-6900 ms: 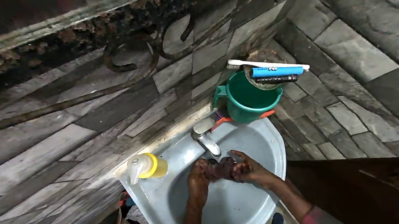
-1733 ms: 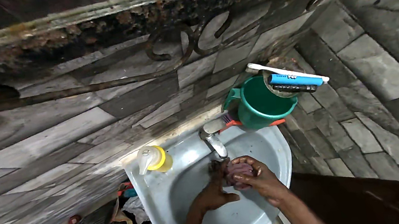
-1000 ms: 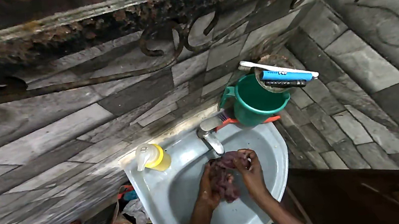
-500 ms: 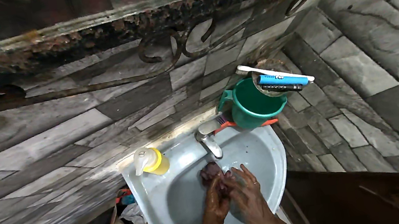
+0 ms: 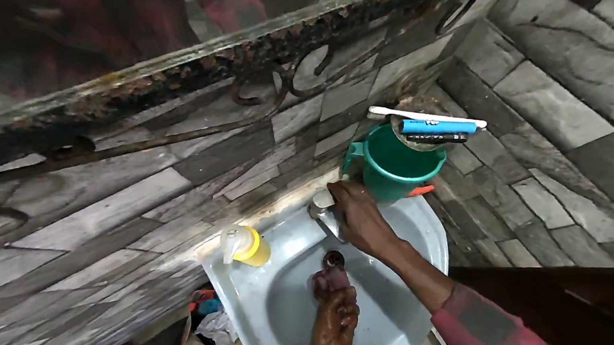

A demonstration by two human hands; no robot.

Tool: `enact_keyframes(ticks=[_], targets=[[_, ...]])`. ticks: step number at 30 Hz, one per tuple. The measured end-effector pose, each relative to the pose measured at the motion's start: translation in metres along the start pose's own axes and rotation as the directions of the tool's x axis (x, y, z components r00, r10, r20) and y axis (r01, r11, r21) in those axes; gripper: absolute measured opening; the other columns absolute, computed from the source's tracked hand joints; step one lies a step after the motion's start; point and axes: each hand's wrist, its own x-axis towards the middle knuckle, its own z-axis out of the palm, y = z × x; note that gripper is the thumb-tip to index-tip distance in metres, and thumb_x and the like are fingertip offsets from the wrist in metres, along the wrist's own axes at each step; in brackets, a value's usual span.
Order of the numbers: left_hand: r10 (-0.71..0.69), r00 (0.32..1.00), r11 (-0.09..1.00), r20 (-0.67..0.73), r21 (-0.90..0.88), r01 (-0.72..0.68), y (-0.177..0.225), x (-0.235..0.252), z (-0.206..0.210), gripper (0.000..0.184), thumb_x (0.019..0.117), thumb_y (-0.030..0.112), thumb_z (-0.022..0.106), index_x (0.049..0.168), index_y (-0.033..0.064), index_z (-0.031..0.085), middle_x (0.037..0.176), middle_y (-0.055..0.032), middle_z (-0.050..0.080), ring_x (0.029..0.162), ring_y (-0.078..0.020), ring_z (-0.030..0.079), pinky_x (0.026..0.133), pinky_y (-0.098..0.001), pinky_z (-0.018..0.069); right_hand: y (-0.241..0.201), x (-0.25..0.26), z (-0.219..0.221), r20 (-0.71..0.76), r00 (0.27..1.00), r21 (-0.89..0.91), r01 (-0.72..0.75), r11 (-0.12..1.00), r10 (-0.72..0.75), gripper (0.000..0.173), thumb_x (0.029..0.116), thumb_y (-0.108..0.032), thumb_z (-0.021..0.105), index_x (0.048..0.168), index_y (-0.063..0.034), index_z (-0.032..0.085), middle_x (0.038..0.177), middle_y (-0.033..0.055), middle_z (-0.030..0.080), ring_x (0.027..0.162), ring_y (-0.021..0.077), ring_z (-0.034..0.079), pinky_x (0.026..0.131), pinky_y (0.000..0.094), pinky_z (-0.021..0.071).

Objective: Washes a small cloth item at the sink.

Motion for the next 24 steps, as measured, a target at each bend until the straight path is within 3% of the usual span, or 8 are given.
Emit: enact_keyframes(ticks=[6,10,13,15,17,20,22,24], targets=[[-0.018,1.000,1.000,-0.005,0.004,0.018,0.008,-0.007,-0.005,0.013,0.1012,0.003,0.049,0.094,0.0022,0.060,0.067,-0.0026,0.058,0.042,-0.0020,0.043,0.037,-0.0128,0.0367,-0.027,-0.033,-0.002,0.062,0.984,0.085,-0.175,0.981,0.170,0.057,0.0956,0.000,0.058,0.151,0.0031,0.044,0.146,0.0254,0.052,0.134,0.0414,0.051,0.112,0.0538,0.0418],[-0.024,0.998,0.998,0.061,0.055,0.020,0.009,-0.011,0.000,0.014,0.1025,0.007,0.050,0.093,0.0053,0.060,0.066,-0.0004,0.057,0.041,-0.0007,0.042,0.037,-0.0121,0.0356,-0.031,-0.042,-0.009,0.124,0.982,0.163,-0.165,0.973,0.146,0.056,0.0976,0.001,0.054,0.153,0.0029,0.042,0.154,0.0223,0.046,0.143,0.0359,0.046,0.118,0.0477,0.0368],[-0.038,0.992,0.997,0.122,0.077,0.029,0.009,-0.017,0.004,0.013,0.1041,0.011,0.051,0.098,0.0049,0.061,0.075,-0.0016,0.061,0.042,0.0005,0.041,0.037,-0.0117,0.0351,-0.009,-0.037,-0.028,0.224,0.963,0.335,-0.222,0.916,0.151,0.050,0.1047,-0.007,0.050,0.154,-0.0063,0.045,0.152,0.0145,0.052,0.132,0.0296,0.057,0.111,0.0482,0.0457],[-0.064,0.984,0.995,0.166,0.092,0.049,0.011,-0.023,0.010,0.012,0.1040,0.011,0.051,0.105,0.0038,0.061,0.078,-0.0020,0.062,0.043,0.0007,0.042,0.037,-0.0115,0.0358,0.015,-0.042,-0.029,0.137,0.962,0.504,-0.271,0.820,0.234,0.045,0.1062,-0.013,0.051,0.151,-0.0086,0.048,0.147,0.0114,0.057,0.127,0.0240,0.061,0.106,0.0450,0.0506],[-0.095,0.965,0.992,0.245,0.106,0.071,0.012,-0.032,0.016,0.018,0.1019,0.010,0.052,0.114,0.0018,0.061,0.080,-0.0020,0.063,0.043,0.0009,0.042,0.037,-0.0114,0.0366,0.032,-0.057,-0.022,0.056,0.930,0.668,-0.304,0.679,0.362,0.038,0.1061,-0.015,0.053,0.143,-0.0046,0.054,0.138,0.0119,0.063,0.122,0.0211,0.063,0.104,0.0423,0.0527],[-0.157,0.915,0.987,0.372,0.097,0.130,0.011,-0.049,0.031,0.023,0.0972,0.009,0.054,0.117,0.0025,0.063,0.082,-0.0015,0.064,0.042,0.0011,0.044,0.037,-0.0115,0.0380,0.035,-0.087,-0.002,0.271,0.862,0.849,-0.424,0.316,0.429,0.035,0.1101,-0.022,0.042,0.134,-0.0026,0.058,0.121,0.0088,0.068,0.105,0.0156,0.066,0.089,0.0340,0.0551],[-0.183,0.879,0.982,0.441,0.043,0.184,0.005,-0.058,0.044,0.016,0.0947,0.016,0.055,0.102,0.0062,0.065,0.076,-0.0003,0.064,0.040,0.0016,0.044,0.035,-0.0113,0.0383,0.034,-0.098,0.013,0.441,0.867,0.881,-0.467,0.068,0.233,0.050,0.1100,-0.039,0.028,0.137,-0.0085,0.057,0.120,0.0079,0.070,0.099,0.0144,0.068,0.080,0.0308,0.0567],[-0.226,0.835,0.961,0.501,-0.023,0.274,-0.005,-0.065,0.054,0.020,0.0925,0.027,0.060,0.089,0.0088,0.067,0.068,0.0015,0.061,0.039,0.0014,0.046,0.035,-0.0119,0.0401,0.031,-0.100,0.022,0.481,0.875,0.857,-0.483,-0.180,-0.061,0.072,0.1013,-0.066,0.031,0.146,-0.0146,0.053,0.134,0.0116,0.066,0.112,0.0239,0.068,0.090,0.0417,0.0584]])
